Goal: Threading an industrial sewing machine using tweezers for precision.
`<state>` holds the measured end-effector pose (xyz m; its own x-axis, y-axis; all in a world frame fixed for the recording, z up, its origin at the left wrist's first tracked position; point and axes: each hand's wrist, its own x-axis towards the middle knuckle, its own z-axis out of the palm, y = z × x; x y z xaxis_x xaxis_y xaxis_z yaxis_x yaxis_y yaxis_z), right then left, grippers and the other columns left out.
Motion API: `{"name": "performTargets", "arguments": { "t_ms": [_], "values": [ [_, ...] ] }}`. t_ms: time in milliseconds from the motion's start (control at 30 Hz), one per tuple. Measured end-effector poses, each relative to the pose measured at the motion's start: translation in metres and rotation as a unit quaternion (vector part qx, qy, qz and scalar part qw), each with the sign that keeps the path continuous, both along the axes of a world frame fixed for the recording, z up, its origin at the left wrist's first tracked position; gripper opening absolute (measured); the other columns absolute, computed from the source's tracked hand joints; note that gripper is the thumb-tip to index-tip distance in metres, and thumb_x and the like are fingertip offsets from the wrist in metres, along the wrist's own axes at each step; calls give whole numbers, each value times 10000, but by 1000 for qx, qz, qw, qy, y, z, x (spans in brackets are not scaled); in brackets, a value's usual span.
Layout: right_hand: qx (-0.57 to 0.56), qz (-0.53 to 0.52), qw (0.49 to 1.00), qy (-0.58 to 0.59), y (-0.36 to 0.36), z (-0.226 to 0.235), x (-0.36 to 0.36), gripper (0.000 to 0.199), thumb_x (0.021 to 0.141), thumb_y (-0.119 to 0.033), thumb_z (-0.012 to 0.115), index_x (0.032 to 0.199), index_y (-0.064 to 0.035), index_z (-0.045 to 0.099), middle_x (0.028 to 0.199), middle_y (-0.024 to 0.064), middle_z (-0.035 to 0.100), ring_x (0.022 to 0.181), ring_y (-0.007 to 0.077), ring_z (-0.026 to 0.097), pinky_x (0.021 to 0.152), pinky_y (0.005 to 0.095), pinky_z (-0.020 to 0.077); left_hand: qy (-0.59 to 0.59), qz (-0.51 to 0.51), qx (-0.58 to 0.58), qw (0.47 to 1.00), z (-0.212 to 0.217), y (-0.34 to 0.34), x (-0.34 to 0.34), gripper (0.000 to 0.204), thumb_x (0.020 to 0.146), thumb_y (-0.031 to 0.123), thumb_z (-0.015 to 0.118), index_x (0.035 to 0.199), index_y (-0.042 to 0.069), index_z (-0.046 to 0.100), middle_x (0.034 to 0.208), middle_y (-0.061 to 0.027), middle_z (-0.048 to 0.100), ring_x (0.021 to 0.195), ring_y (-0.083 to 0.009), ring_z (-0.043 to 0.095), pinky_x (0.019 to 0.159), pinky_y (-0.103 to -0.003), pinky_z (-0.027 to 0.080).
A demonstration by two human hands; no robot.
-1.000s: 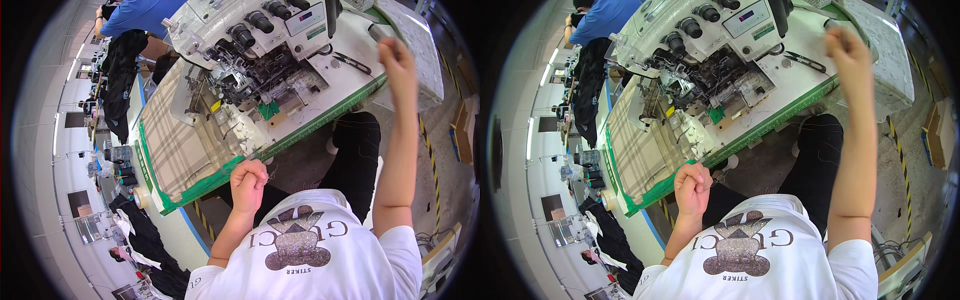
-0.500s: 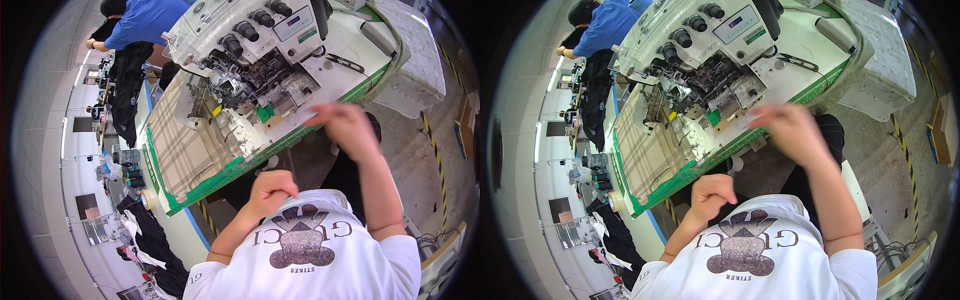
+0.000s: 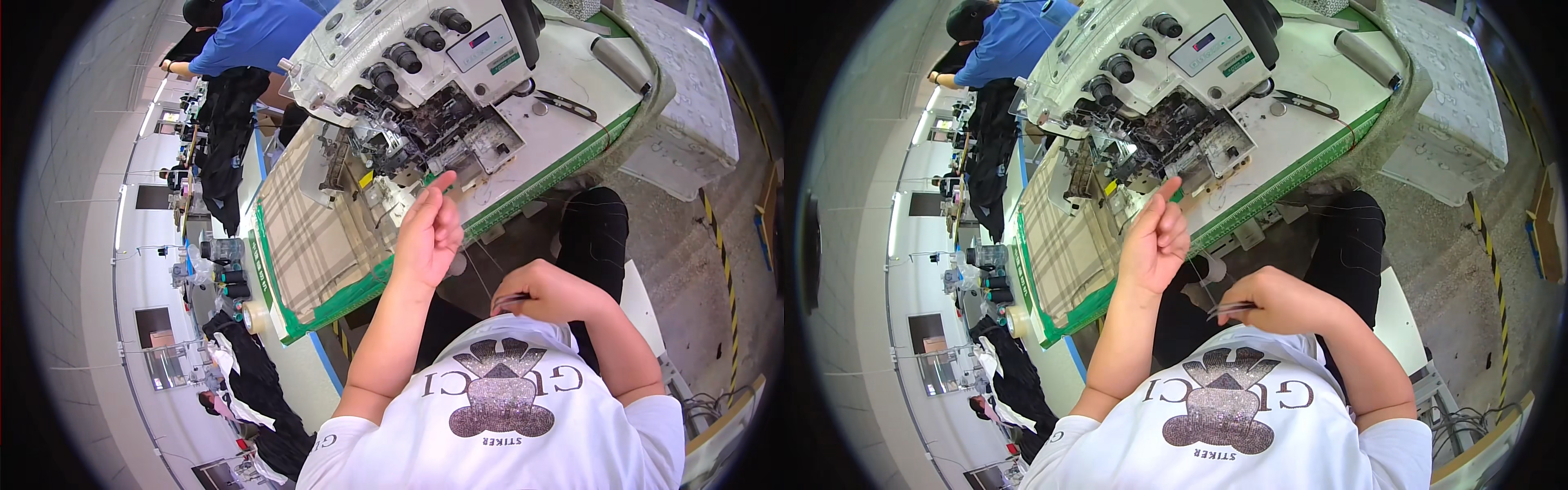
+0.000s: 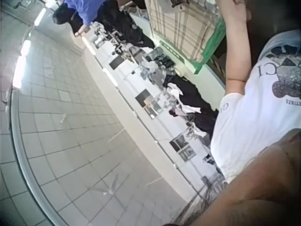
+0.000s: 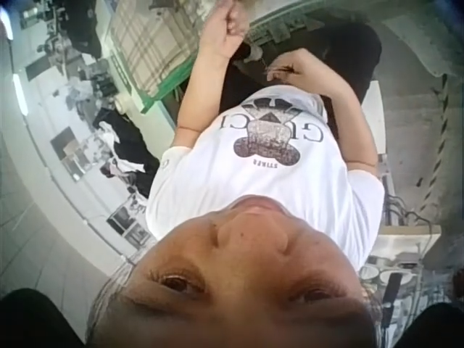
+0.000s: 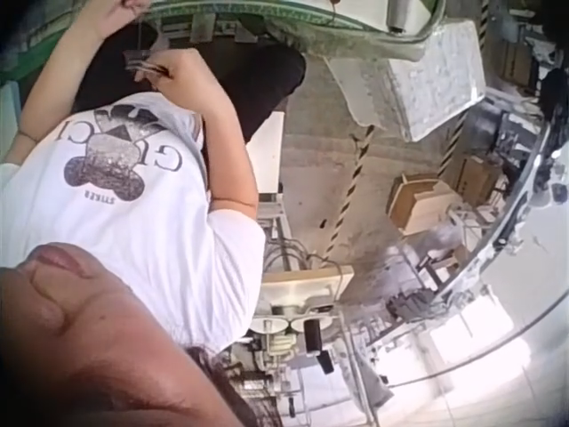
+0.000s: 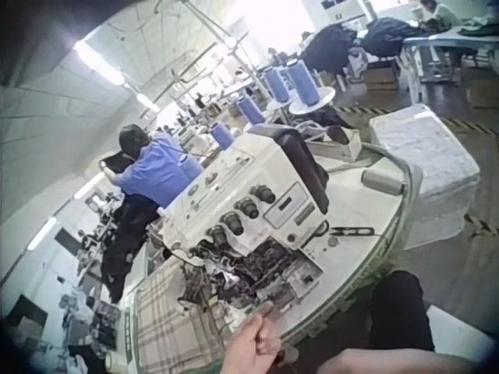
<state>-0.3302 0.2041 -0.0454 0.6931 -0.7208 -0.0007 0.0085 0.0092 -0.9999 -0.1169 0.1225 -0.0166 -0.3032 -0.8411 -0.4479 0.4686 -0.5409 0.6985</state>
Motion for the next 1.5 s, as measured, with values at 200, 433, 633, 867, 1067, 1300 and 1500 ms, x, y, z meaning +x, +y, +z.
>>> {"name": "performTargets", "arguments": {
  "t_ms": [200, 433, 633, 867, 1067, 1300, 1500],
  "values": [
    [18, -304, 952, -37, -28, -10, 10, 282, 944, -19, 533, 1203, 44, 622, 1073, 97, 712, 990, 134, 631, 880, 294, 493, -331, -40, -255, 908, 4, 43, -19, 155, 984, 79, 510, 1026, 39, 653, 642, 28, 467, 545, -52, 412, 510, -211, 315],
    [173, -282, 924, -189, -45, 10, 30, 203, 955, -88, 567, 1094, 14, 675, 740, -40, 584, 610, 24, 467, 554, 196, 392, -549, -324, -431, 638, -2, 77, -1, 337, 806, 11, 655, 1126, 111, 691, 1042, -117, 650, 980, -273, 622, 855, -370, 505],
    [110, -269, 951, -106, -21, 19, 13, 115, 917, -34, 614, 968, 4, 711, 721, -43, 598, 618, 13, 478, 548, 199, 392, -689, -373, -372, 498, 83, 62, 44, 346, 768, 172, 756, 1102, 98, 701, 1210, -137, 645, 1134, -354, 586, 984, -437, 458],
    [11, -239, 964, -114, -10, 30, 6, 86, 864, -29, 665, 922, 22, 702, 778, 89, 679, 719, 78, 616, 658, 253, 508, -463, -250, -547, 651, 52, 18, -21, 269, 804, -63, 618, 1037, 67, 657, 1059, -110, 672, 1039, -323, 637, 933, -397, 499],
    [59, -292, 946, -126, -10, 21, -14, 79, 879, -23, 645, 913, 0, 712, 667, -34, 578, 589, 14, 428, 528, 212, 360, -454, -170, -519, 704, 50, 9, -8, 61, 839, 41, 713, 898, 47, 699, 864, -74, 632, 817, -215, 623, 828, -340, 506],
    [55, -304, 941, -136, -18, 5, -12, 64, 877, -9, 643, 867, -2, 706, 676, -60, 585, 593, 4, 427, 525, 199, 340, -503, -169, -513, 675, 55, 14, -3, 103, 790, 0, 725, 877, 44, 690, 855, -65, 583, 746, -199, 597, 646, -307, 485],
    [-50, -337, 937, -79, -28, 3, -13, 71, 850, 8, 663, 907, 0, 705, 729, 1, 551, 605, 58, 447, 556, 241, 370, -524, -155, -542, 638, 53, 17, 0, 108, 790, -4, 740, 876, 53, 706, 831, -41, 595, 717, -148, 590, 613, -259, 467]
  ]
}}
